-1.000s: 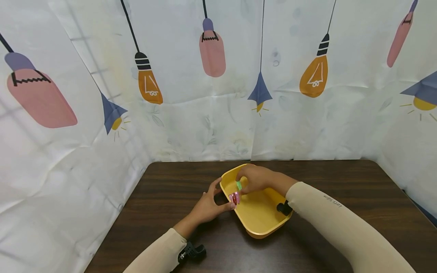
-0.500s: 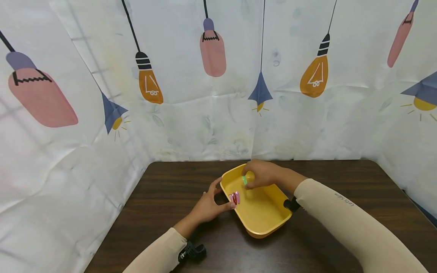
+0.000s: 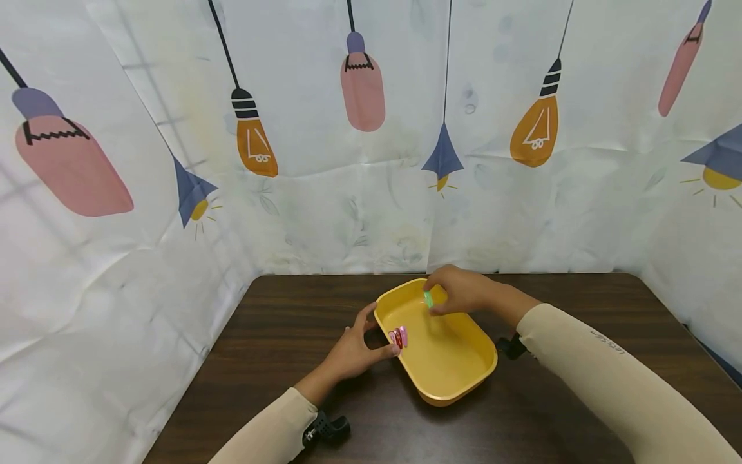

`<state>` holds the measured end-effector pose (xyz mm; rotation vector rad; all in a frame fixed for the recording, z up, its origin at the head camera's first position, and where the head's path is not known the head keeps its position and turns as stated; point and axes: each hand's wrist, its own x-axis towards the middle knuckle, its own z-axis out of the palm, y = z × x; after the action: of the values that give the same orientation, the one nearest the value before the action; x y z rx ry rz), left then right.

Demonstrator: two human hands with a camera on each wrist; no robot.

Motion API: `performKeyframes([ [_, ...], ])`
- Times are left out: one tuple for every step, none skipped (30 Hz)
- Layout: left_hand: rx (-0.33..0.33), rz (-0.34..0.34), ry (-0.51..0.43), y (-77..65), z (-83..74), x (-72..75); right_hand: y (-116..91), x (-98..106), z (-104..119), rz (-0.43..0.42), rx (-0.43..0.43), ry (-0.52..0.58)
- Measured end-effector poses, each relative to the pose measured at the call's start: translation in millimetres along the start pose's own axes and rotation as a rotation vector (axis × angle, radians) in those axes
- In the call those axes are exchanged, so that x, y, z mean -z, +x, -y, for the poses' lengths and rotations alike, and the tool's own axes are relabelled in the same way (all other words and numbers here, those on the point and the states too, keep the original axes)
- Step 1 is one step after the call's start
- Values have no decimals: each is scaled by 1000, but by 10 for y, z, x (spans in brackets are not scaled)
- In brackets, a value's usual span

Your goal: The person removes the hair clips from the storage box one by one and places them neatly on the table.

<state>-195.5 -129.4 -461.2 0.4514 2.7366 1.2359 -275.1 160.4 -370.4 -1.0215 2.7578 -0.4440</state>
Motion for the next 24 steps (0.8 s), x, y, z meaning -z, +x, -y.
performKeyframes([
  [-1,0,0,0,1,-1,-13,8,-10,-6,6,2],
  [-2,-1,0,1,2,-3,-25,16,-22,-11,14,5],
  [-2,-1,0,1,2,-4,-36,23,-34,-15,17,6],
  [-4,-1,-3,3,3,-4,-45,26,-51,-19,22,1],
  [-6,-1,-4,3,4,-5,-55,30,-66,-21,24,2],
  [-9,-1,-5,4,5,-6,-67,36,-79,-20,24,3],
  [-11,-1,-5,4,6,-7,-78,39,-94,-21,20,1],
  [-13,-1,-5,5,7,-8,-90,41,-109,-22,18,4],
  [-14,-2,-3,7,7,-9,-103,45,-121,-24,12,8],
  [-15,-3,-3,8,8,-10,-112,46,-135,-25,11,14],
  [-15,-4,-1,6,9,-10,-124,52,-143,-26,5,25],
  [-14,-5,1,6,10,-10,-138,59,-151,-29,0,33],
  [-14,-6,1,6,9,-10,-150,62,-162,-35,-1,35],
  [-13,-6,1,6,8,-10,-160,65,-174,-39,0,41],
  [-13,-7,1,6,8,-9,-170,67,-187,-44,-1,44],
  [-12,-7,2,5,8,-8,-180,69,-200,-47,0,47],
  [-12,-7,2,4,7,-8,-191,71,-213,-49,-2,51],
  [-13,-7,3,4,6,-7,-202,72,-224,-50,-6,53],
  [-13,-7,3,3,5,-6,-212,73,-239,-51,-8,55],
  [-13,-6,4,1,3,-5,-222,73,-253,-52,-12,61],
  [-13,-7,5,-1,0,-3,-233,74,-267,-53,-15,66],
  [-12,-7,5,-4,-2,-2,-246,75,-279,-53,-20,69],
  [-12,-7,5,-6,-4,0,-260,76,-291,-54,-24,73],
  [-12,-8,5,-7,-5,1,-274,78,-300,-56,-29,78],
])
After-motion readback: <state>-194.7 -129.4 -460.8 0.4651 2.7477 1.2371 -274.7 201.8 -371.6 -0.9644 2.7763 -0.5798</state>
